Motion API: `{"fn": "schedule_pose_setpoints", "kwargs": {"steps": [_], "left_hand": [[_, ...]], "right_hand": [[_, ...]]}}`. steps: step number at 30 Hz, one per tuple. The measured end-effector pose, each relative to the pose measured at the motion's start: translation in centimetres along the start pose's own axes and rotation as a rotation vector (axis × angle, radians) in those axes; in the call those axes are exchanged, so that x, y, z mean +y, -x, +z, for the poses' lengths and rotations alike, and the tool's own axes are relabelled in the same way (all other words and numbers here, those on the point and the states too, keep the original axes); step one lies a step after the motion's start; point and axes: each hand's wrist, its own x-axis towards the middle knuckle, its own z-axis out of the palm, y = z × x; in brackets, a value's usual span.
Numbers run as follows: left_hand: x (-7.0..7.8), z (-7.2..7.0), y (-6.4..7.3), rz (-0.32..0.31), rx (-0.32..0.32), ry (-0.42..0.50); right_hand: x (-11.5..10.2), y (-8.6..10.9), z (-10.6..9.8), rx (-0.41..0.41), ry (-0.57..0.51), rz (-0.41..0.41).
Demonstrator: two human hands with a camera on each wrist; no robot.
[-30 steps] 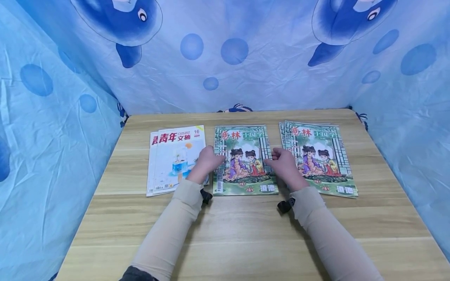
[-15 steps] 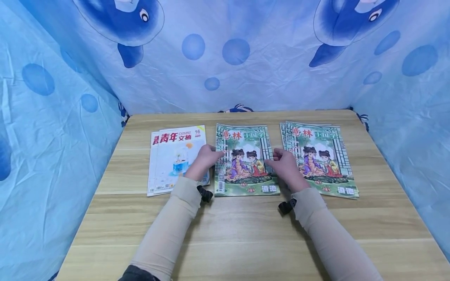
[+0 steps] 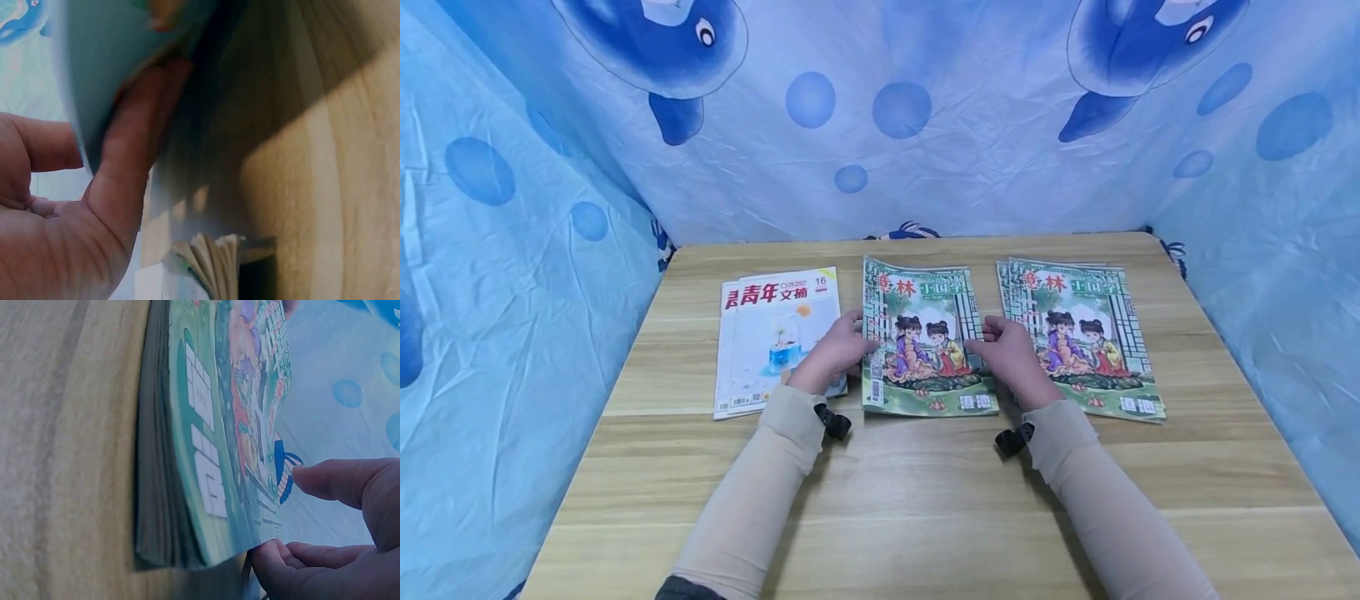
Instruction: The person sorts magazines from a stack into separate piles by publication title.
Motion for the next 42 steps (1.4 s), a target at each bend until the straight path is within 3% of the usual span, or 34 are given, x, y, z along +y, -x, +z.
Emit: {"fn": "schedule_pose_setpoints", "kwargs": {"steps": [8,15,20,25,31,38,42], "left_hand": [[-0.1,-0.2,0.8,0.064,0.027,0.039],[0.4,-0.2,1.6,0.116,-0.009,0.109],[1.2,0.4,2.2,0.156,-0.031,0.134],[1.5,1.5,2.2,0.172,-0.033,0.176],[1.7,3.3,1.4,0.172,-0.046,0.217],[2.2,6.4,0.1,0.175,-0.106,0.211],[2.6,8.4,-0.8,0.158,-0.100,0.177]], "right_hand": [[0.0,0.0,0.0,-0.017,0.027,-0.001],[0.0,0.1,-0.6,-0.049,0.076,-0.013],[0.3,0.5,-1.8,-0.074,0.018,0.013],[0.2,1.2,-3.4,-0.067,-0.074,0.048],[0.1,2.1,-5.3,-0.018,-0.084,0.039],[1.0,3.1,-8.0,0.073,-0.072,0.062],[1.8,3.3,-9.4,0.120,-0.059,0.076]]}}
